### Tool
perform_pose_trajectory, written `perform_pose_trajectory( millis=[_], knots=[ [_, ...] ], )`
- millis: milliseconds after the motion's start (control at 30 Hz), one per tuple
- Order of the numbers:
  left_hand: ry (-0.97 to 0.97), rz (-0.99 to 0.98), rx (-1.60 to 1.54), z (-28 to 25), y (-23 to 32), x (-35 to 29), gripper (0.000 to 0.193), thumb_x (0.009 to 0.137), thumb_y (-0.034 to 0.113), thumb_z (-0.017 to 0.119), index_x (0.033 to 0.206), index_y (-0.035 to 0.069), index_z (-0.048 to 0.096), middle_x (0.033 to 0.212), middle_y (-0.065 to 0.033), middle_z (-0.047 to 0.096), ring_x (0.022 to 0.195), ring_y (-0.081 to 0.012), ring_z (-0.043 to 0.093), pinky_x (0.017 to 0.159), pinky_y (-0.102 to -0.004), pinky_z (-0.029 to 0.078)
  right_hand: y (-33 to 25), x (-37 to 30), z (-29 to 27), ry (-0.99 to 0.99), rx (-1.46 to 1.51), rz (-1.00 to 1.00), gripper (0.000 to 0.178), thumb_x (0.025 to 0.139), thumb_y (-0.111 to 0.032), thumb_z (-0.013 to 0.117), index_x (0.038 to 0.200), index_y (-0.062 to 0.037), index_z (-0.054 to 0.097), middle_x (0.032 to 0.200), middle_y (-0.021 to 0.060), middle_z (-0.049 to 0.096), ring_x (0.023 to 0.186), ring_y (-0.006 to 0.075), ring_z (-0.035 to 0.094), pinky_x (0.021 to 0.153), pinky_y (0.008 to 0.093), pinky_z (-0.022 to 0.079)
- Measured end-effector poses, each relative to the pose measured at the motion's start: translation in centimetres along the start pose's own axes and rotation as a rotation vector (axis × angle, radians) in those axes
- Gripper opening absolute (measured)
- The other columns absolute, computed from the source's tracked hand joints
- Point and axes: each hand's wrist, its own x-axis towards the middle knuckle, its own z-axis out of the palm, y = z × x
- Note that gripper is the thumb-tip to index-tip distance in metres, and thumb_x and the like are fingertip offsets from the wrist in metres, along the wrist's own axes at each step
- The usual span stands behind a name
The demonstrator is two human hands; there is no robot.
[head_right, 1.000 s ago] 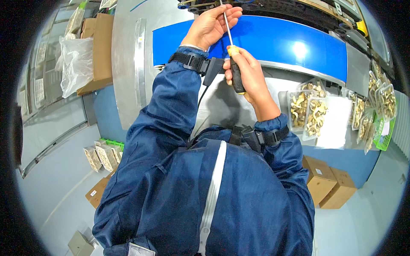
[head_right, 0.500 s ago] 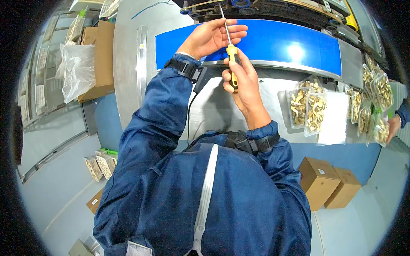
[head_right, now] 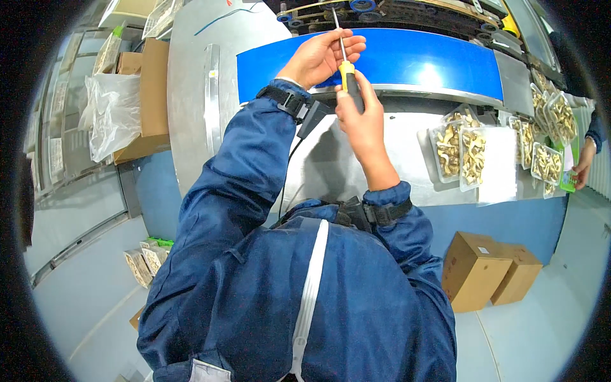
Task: The person uses a screwdriver to loosen and tighten screws on a packaging machine while handling small plastic trays of food.
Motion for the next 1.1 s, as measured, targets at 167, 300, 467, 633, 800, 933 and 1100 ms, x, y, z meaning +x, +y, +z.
perform_pose_trajectory(
  millis=[167,300,467,633,800,933,1100],
  knots=[
    [-0.174,-0.056,-0.048,-1.1,0.0,-0.1,0.032,0.102,0.023,0.038,0.122,-0.002,0.047,0.126,-0.0213,0.056,0.112,-0.026,0.06,0.096,-0.0381,0.051,-0.7,0.2,0.2,-0.226,1.742,0.572,0.031,0.099,-0.021,0.047,0.124,-0.0025,0.047,0.102,0.0087,0.059,0.064,0.006,0.046,0.045,0.0175,0.034],
    [-0.012,-0.039,0.036,-1.4,0.1,-0.5,0.028,0.098,0.019,0.051,0.117,-0.001,0.051,0.114,-0.0166,0.063,0.1,-0.0214,0.065,0.086,-0.0339,0.055,-2.3,-0.5,0.0,-0.158,0.492,0.402,0.057,0.089,-0.021,0.064,0.137,-0.0047,0.04,0.1,0.0086,0.062,0.078,0.0128,0.06,0.056,0.0235,0.047],
    [-0.081,-0.07,-0.03,-1.4,0.3,-0.3,0.032,0.099,0.02,0.05,0.122,-0.002,0.048,0.116,-0.0182,0.062,0.104,-0.024,0.064,0.09,-0.0354,0.053,-1.5,-0.9,1.0,-0.009,0.258,0.129,0.053,0.088,-0.011,0.059,0.138,-0.0064,0.041,0.109,0.0121,0.058,0.085,0.0148,0.059,0.065,0.0277,0.05],
    [-0.175,-0.03,-0.009,-1.6,0.3,-0.3,0.035,0.098,0.018,0.05,0.125,-0.003,0.046,0.124,-0.0207,0.057,0.112,-0.0263,0.059,0.094,-0.0353,0.052,-1.2,-0.5,0.1,-0.135,1.362,0.492,0.045,0.099,-0.027,0.046,0.138,-0.0044,0.04,0.106,0.0116,0.06,0.069,0.0068,0.049,0.051,0.0178,0.037],
    [-0.027,-0.055,0.223,-1.5,0.8,-0.3,0.03,0.094,0.021,0.059,0.113,-0.002,0.059,0.11,-0.0152,0.066,0.103,-0.0195,0.064,0.09,-0.0331,0.053,-1.8,-1.0,0.4,0.189,-0.354,-0.249,0.05,0.084,-0.019,0.069,0.127,-0.003,0.048,0.102,0.0131,0.063,0.08,0.0281,0.063,0.074,0.0377,0.051],
    [-0.175,-0.124,0.073,-1.0,1.7,0.0,0.033,0.097,0.019,0.053,0.12,-0.003,0.052,0.118,-0.0225,0.06,0.109,-0.0278,0.062,0.095,-0.0358,0.051,-2.0,0.0,-0.6,0.063,0.73,0.361,0.036,0.093,-0.019,0.058,0.125,-0.0034,0.05,0.094,0.0084,0.063,0.065,0.0066,0.053,0.049,0.019,0.039],
    [-0.114,-0.059,0.117,-1.4,1.1,-0.2,0.033,0.097,0.019,0.053,0.122,-0.003,0.052,0.119,-0.0194,0.061,0.106,-0.0236,0.063,0.09,-0.031,0.054,-1.7,-0.3,-1.2,-0.084,1.1,0.548,0.045,0.094,-0.027,0.057,0.129,-0.0028,0.044,0.1,0.0085,0.06,0.067,0.0078,0.051,0.05,0.0184,0.038]
  ],
)
